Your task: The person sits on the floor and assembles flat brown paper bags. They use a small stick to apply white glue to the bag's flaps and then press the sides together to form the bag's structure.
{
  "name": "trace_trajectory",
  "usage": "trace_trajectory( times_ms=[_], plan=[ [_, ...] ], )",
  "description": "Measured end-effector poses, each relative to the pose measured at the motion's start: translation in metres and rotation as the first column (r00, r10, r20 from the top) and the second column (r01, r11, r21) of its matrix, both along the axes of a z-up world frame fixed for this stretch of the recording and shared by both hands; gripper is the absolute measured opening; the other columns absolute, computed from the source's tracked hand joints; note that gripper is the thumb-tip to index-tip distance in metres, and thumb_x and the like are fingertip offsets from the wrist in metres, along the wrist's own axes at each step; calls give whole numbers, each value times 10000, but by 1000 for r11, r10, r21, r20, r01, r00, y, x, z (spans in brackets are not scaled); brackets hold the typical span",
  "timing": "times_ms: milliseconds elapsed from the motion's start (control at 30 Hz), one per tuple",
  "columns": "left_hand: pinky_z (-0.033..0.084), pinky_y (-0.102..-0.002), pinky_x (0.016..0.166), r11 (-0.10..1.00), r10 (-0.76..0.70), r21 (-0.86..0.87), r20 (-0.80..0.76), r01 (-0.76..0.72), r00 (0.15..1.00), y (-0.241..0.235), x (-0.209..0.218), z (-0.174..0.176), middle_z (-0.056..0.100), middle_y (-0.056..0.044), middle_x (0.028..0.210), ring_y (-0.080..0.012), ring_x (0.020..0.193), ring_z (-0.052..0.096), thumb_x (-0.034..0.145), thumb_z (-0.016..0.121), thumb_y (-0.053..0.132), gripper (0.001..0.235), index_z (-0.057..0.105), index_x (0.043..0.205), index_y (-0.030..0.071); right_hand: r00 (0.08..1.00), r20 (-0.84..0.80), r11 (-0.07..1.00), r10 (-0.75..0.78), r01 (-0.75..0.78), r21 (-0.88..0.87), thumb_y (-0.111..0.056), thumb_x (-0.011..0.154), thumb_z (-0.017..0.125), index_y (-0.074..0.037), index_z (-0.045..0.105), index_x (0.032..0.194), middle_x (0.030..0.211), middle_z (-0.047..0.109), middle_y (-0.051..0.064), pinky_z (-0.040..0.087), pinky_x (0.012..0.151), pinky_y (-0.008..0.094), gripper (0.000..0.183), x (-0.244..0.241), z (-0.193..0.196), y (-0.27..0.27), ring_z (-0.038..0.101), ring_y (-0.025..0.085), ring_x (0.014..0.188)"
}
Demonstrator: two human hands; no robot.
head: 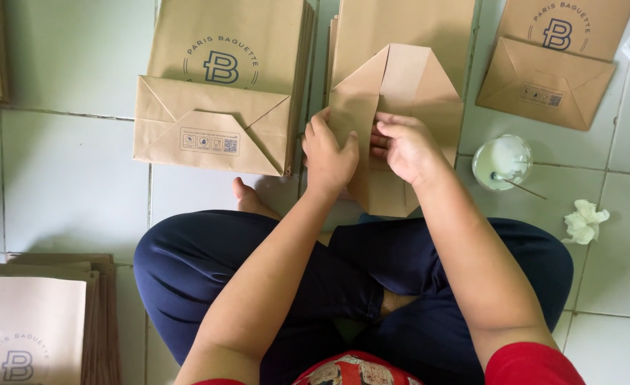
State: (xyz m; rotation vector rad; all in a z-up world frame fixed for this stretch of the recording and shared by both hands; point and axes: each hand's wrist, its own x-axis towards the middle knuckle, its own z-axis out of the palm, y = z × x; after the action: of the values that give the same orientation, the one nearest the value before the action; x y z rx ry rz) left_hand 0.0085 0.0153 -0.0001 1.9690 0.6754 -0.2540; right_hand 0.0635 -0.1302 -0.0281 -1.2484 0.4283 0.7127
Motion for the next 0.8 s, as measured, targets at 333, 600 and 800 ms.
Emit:
trace_trajectory(
  times_ms=[333,600,800],
  plan=[
    [460,-610,1062,999,18,-29,53,-16,998,1,-2,6,431,-176,1447,-463,1387,421,921,636,279,579,398,1426,124,995,-61,982,-83,92,165,-326,984,673,-191,583,1349,1206,693,128,558,843,519,400,18,-48,-9,715,398,1061],
    [432,-607,1110,998,43,-54,78,-38,996,1,-2,0,421,-189,1462,-478,1393,415,919,644,316,604,394,1433,123,995,-90,979,-36,53,194,-461,969,631,-317,595,1315,1195,700,95,582,729,438,377,14,-19,-1,731,341,1016],
    [417,-616,1119,998,43,-53,87,-39,995,1,-3,0,423,-202,1465,-490,1396,411,910,645,418,648,398,1428,116,999,-1,973,35,-34,226,-561,968,567,-303,628,1331,1286,664,-40,566,791,358,450,15,-32,0,692,211,1069]
  ],
)
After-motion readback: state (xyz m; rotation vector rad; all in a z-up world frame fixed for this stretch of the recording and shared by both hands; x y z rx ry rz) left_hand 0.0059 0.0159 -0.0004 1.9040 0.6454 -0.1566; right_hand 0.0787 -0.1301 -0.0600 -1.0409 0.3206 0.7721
